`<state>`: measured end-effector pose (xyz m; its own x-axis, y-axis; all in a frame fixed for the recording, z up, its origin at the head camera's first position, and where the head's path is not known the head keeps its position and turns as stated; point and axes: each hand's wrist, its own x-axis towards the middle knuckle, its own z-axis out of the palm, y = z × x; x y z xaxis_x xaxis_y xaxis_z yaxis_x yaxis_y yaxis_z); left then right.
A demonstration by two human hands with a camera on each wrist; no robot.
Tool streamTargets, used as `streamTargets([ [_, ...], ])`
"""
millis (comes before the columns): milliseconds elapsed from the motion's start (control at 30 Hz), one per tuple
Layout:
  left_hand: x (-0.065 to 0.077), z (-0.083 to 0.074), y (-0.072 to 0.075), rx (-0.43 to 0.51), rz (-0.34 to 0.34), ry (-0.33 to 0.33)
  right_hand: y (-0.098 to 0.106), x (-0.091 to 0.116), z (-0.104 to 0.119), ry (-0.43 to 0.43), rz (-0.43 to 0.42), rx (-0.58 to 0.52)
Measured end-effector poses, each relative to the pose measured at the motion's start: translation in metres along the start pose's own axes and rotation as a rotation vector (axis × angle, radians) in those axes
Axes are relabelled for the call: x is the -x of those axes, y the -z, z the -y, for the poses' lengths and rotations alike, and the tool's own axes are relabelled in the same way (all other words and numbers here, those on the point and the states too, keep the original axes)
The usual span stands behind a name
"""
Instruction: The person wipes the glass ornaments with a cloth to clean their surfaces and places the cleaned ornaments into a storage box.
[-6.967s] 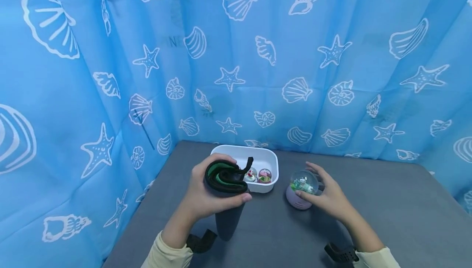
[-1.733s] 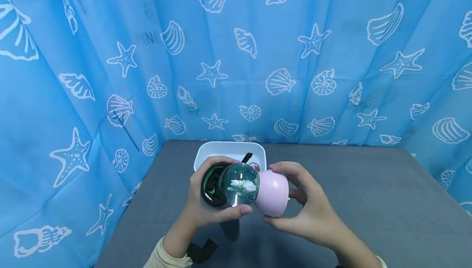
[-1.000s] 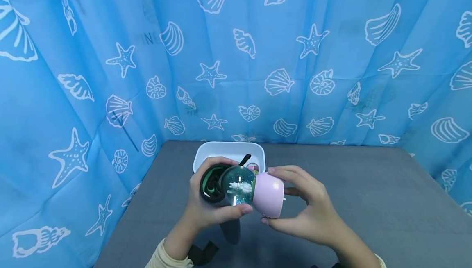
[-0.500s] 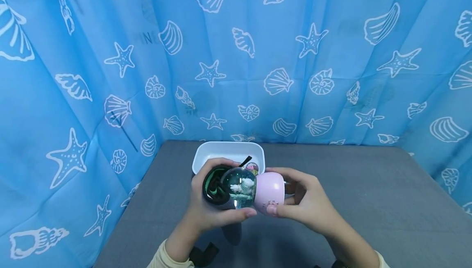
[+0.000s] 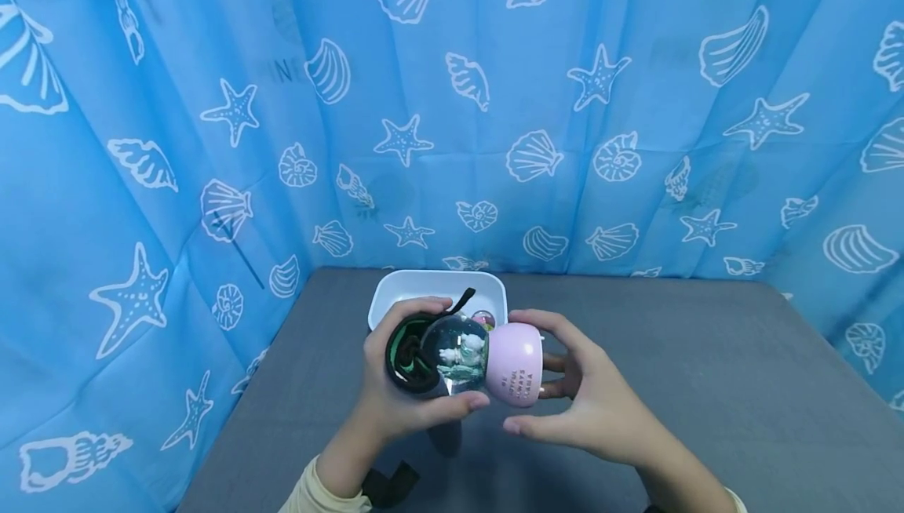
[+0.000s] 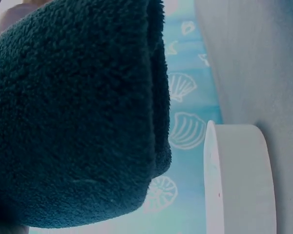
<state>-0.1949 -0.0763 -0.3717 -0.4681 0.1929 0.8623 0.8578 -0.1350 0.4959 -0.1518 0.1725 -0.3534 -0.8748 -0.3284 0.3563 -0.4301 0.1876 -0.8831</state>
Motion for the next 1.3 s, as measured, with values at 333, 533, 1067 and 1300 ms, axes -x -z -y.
streamTargets([
  [333,0.0002,0.0005,-0.0009,-0.012,0.01,0.027,0.0014,0.0021,0.0035,0.19,-0.08,0.125],
  [533,0.0002,0.0004,-0.0029,0.002,0.009,0.012,0.0008,0.0035,0.003,0.241,-0.119,0.24],
  [1067,0.0018,-0.001,-0.0035,0.035,-0.004,0.009,0.0032,0.0025,-0.0003,0.191,-0.181,0.355],
  [1300,-0.0013,-0.0081,-0.0036,0.041,-0.013,0.003,0.0036,0.003,-0.0011,0.151,-0.165,0.303],
])
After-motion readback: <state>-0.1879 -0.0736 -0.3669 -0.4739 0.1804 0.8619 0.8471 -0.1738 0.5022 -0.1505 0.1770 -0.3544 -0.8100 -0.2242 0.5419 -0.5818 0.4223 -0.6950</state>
